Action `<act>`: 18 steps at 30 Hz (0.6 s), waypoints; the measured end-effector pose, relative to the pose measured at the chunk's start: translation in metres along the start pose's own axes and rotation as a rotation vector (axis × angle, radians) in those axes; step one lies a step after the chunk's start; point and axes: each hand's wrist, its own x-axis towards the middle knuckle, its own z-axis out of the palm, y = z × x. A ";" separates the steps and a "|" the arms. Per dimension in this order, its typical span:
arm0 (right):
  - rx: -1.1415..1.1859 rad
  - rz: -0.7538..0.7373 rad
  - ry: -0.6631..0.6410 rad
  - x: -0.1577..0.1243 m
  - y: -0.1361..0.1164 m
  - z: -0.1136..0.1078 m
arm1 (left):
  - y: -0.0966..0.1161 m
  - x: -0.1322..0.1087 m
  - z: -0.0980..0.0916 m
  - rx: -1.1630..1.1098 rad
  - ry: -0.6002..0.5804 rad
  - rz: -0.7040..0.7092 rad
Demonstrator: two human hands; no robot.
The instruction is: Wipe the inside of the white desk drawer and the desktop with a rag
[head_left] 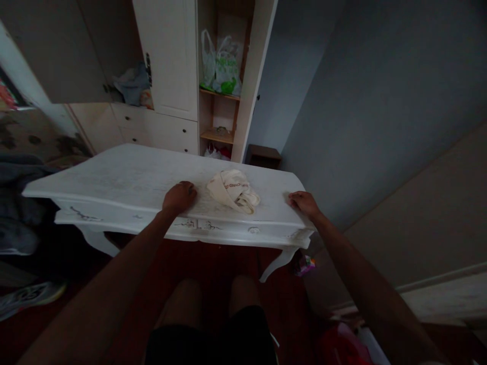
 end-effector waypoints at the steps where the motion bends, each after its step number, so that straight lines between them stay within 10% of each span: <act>1: -0.049 0.009 0.032 0.008 0.005 0.003 | 0.000 0.000 0.000 -0.001 -0.002 -0.006; 18: -0.039 -0.103 0.144 0.004 0.024 0.013 | 0.004 0.007 -0.009 -0.014 -0.022 -0.108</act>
